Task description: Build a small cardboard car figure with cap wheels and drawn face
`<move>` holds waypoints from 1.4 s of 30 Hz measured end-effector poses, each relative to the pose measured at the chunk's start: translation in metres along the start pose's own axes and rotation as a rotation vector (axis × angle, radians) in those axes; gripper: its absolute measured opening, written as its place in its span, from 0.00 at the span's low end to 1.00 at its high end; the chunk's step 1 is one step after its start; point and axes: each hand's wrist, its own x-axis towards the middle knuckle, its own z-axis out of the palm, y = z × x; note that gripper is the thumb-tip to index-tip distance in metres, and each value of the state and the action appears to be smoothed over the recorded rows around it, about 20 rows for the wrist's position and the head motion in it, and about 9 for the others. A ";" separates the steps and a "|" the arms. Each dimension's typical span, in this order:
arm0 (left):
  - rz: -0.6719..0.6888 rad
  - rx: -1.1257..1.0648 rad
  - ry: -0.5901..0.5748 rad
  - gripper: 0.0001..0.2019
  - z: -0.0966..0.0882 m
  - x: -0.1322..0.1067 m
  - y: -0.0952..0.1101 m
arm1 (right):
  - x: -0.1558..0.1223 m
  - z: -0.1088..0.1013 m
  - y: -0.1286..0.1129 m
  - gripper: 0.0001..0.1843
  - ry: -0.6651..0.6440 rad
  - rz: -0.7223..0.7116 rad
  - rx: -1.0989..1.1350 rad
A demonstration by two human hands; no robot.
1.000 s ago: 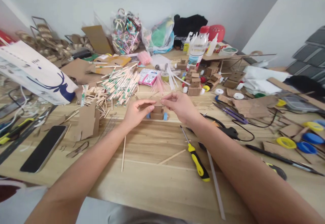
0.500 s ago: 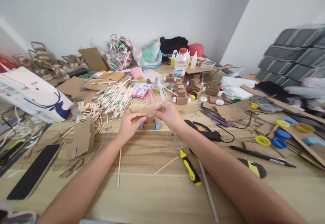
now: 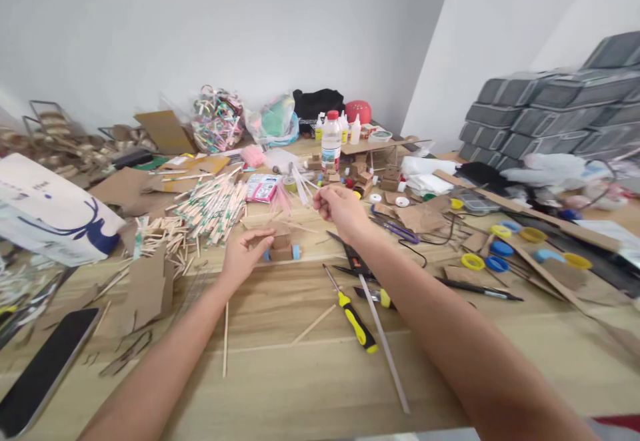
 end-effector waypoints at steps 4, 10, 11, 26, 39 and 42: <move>-0.013 -0.010 0.004 0.17 -0.001 0.001 -0.001 | -0.004 -0.036 -0.017 0.09 0.058 -0.070 -0.069; -0.042 0.010 0.024 0.16 -0.001 0.001 0.003 | -0.043 -0.099 -0.018 0.07 0.056 -0.027 -0.309; -0.044 0.007 0.029 0.16 -0.001 0.001 0.004 | -0.053 -0.107 -0.016 0.06 0.050 -0.012 -0.357; -0.048 -0.371 0.425 0.14 -0.004 0.009 0.035 | -0.150 -0.153 0.008 0.06 -0.129 -0.197 -1.156; -0.366 -0.680 0.348 0.19 0.013 -0.021 0.108 | -0.077 -0.162 -0.008 0.14 0.008 -0.151 -1.337; -0.427 -0.685 0.325 0.21 0.018 -0.036 0.114 | -0.067 -0.149 -0.009 0.13 -0.110 -0.160 -1.371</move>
